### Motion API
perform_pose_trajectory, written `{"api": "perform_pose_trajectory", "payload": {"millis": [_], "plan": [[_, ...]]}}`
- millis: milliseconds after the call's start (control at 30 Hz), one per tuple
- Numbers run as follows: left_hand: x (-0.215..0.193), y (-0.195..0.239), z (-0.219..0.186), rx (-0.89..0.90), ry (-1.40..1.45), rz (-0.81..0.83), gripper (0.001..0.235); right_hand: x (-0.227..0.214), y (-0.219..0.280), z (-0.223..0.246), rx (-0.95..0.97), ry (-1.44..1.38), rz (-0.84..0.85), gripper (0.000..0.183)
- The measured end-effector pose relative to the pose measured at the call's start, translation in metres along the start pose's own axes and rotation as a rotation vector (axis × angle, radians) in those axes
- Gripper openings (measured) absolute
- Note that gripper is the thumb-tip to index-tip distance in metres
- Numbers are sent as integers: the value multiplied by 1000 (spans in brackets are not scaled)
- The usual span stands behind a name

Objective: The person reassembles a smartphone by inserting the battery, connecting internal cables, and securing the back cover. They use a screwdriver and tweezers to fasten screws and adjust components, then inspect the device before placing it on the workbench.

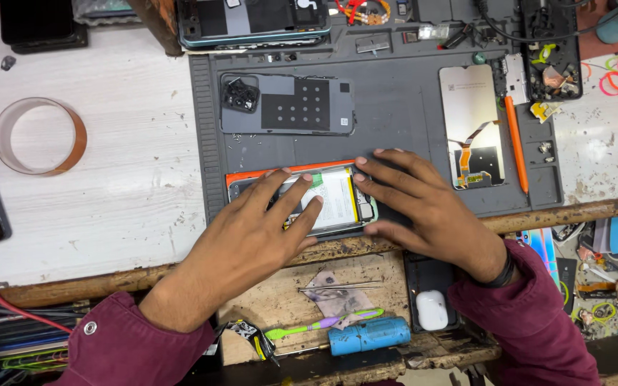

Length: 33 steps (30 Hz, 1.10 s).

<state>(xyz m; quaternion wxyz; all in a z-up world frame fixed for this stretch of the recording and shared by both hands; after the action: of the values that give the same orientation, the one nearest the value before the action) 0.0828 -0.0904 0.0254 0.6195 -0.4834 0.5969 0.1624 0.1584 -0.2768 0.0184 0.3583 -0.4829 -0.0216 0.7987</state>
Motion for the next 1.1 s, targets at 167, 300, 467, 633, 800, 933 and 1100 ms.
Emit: {"api": "perform_pose_trajectory", "payload": {"millis": [167,300,467,633,800,933,1100], "plan": [[0,-2,-2,68,-86,-52,48,-4,1,10,-142,43,-82,50],[-5,-4,2,108,-123,-120,43,-7,1,20,-282,158,-219,36],[-24,-6,2,135,-150,-216,39,-15,-5,31,-308,186,-362,31],[-59,15,8,9,39,-327,34,-21,1,43,-144,120,-406,35],[-57,38,21,-303,392,-372,37,-17,8,36,151,-53,-241,32],[-42,41,25,-389,530,-371,37,-17,-1,42,64,-72,-213,34],[-33,45,27,-433,612,-335,33,-14,3,37,124,-72,-273,27]]}}
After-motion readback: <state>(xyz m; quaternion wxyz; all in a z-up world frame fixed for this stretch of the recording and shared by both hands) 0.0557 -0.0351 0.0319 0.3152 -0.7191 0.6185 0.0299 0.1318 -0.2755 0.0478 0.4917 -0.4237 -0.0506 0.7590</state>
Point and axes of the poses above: each hand's wrist, its own y-axis away from the middle knuckle, its own x-axis out of the palm, z = x × y, the point moved 6 cm from there along -y, towards the middle knuckle, and after that the axes turned 12 degrees about -z, right-handed, at the moved point
